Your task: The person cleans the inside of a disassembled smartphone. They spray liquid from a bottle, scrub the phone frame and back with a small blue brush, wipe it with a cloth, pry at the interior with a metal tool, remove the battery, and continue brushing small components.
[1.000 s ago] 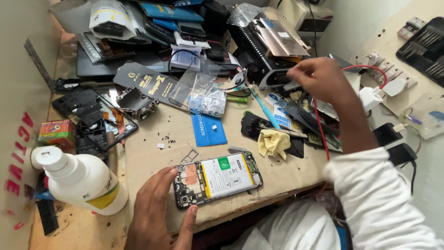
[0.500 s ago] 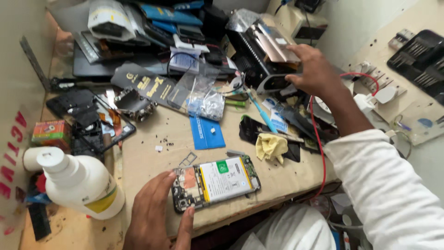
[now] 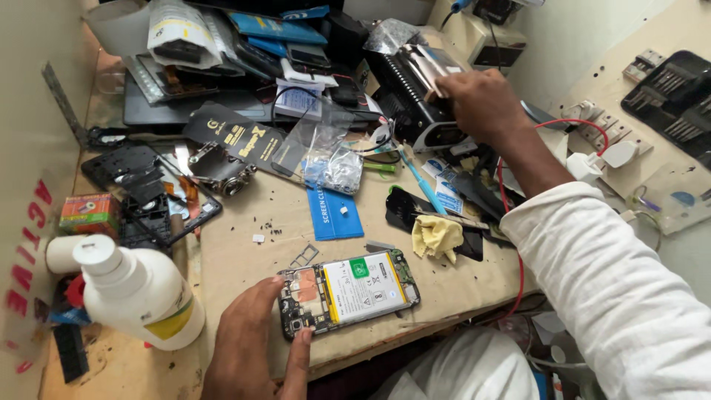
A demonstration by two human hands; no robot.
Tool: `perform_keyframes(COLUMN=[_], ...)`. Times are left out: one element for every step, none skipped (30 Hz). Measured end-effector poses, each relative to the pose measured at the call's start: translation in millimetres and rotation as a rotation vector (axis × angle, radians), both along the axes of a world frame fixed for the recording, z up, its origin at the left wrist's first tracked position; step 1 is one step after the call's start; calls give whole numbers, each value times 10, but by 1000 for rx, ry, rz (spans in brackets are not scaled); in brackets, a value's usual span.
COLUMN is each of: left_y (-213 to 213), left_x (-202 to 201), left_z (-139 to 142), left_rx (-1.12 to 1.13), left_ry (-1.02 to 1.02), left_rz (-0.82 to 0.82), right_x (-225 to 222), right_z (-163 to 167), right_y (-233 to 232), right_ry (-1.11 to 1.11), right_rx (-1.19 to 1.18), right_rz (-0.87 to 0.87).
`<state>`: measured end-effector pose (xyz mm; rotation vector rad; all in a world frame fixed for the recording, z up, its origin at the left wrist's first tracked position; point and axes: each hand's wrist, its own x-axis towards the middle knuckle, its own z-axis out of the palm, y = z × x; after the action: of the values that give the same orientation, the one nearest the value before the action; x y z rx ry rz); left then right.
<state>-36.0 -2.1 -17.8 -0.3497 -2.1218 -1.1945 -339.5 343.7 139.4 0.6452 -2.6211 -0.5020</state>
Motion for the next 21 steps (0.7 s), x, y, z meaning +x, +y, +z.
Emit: perform_keyframes(left_y=[-1,-2,-2,-3,-4,-5,-6,-5,-3,0,4,8,12,15,17,18,19,20,21,23,26], left_x=[5,11,16,23,29,36,44,52,61,69,77,84,89,93,96,97,97,97,95,93,91], left_z=[14,29,46,62,79,96,113,128,143,155,166,175,183,188,191,192,191,189,185,180,173], left_rx=[4,9,11,10,15,21,27,25,24,25,21,17,14,15,12,6,2,1,2,5,7], left_ry=[1,4,7,10,4,-1,-10,-28,-44,-54,-57,-61,-65,-68,-70,-74,-77,-78,-82,-85,-86], left_rz=[-3,-3,-3,-4,-10,-12,-11,-1,1,-6,2,9,15,15,21,30,34,38,42,35,31], right_x=[69,178,309,497,710,939,1164,1355,1504,1588,1648,1671,1651,1591,1516,1449,1376,1303,1241,1187,1137], right_z=[23,53,78,68,40,27,-30,-109,-155,-184,-198,-208,-192,-143,-94,-64,-30,3,14,13,1], right_y=[-41,-84,-145,-205,-268,-303,-347,-396,-407,-399,-357,-300,-222,-125,-33,47,111,152,157,132,70], right_ry=[59,119,179,91,5,-214,-444,-446,-442,-480,-515,-549,-479,-402,-321,-222,-121,-19,-61,-103,-143], right_rx=[-10,-22,-39,-136,-231,-343,-448,-306,-164,-171,-179,-188,-275,-363,-454,-459,-464,-466,-426,-383,-339], right_rz=[67,135,202,211,224,191,161,208,246,114,-22,-159,-97,-34,33,-33,-98,-161,-197,-235,-270])
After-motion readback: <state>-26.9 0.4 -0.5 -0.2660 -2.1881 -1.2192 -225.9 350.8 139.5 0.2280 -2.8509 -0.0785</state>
